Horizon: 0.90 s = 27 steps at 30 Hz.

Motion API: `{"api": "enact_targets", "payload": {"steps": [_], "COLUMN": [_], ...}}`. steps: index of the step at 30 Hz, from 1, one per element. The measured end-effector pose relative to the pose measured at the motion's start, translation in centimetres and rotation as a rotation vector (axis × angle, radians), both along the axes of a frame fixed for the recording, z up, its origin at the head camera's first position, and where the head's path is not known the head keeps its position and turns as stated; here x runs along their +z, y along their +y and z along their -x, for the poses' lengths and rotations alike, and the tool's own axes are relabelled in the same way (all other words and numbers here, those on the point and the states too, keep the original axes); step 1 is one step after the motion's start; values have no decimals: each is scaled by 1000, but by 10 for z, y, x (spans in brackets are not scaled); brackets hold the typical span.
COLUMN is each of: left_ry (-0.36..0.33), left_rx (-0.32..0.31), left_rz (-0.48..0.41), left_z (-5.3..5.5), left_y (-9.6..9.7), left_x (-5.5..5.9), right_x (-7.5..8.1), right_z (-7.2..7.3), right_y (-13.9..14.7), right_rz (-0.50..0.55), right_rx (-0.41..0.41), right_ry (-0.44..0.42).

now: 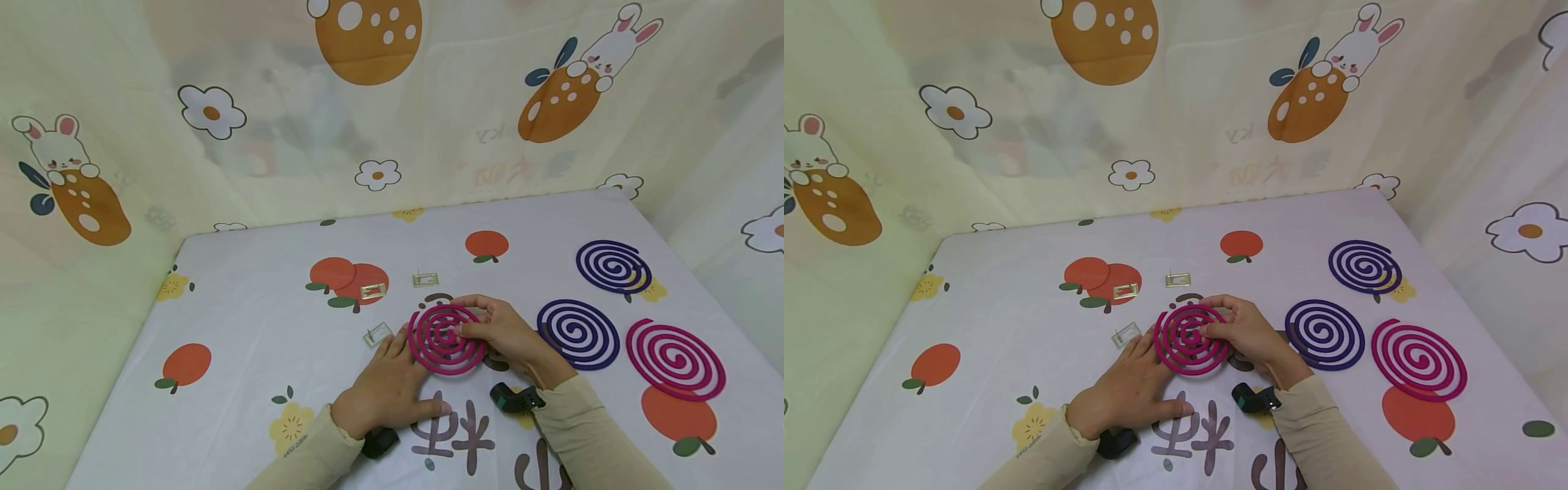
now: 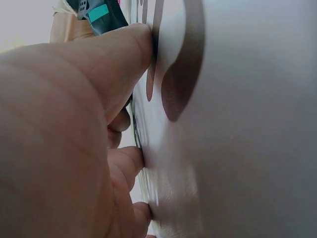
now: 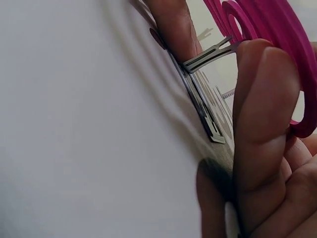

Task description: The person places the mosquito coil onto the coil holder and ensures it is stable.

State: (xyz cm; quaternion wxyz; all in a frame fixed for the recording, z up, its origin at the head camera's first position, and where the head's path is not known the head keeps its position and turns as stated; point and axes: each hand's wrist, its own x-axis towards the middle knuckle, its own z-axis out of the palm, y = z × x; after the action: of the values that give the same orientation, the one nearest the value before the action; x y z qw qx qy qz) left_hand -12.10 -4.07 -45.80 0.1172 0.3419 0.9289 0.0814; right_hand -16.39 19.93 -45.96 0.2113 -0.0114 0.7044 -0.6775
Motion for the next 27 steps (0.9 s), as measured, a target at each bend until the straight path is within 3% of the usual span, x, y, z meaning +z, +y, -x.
{"api": "enact_targets", "payload": {"steps": [27], "left_ry": [6], "left_rx": [-8], "left_rz": [-19], "left_z": [-1], "left_y": [-1], "left_x": [-1], "right_x": [1], "right_z": [-1], "right_y": [-3], "right_rz": [5], "right_rx": [11], "right_ry": [22]}}
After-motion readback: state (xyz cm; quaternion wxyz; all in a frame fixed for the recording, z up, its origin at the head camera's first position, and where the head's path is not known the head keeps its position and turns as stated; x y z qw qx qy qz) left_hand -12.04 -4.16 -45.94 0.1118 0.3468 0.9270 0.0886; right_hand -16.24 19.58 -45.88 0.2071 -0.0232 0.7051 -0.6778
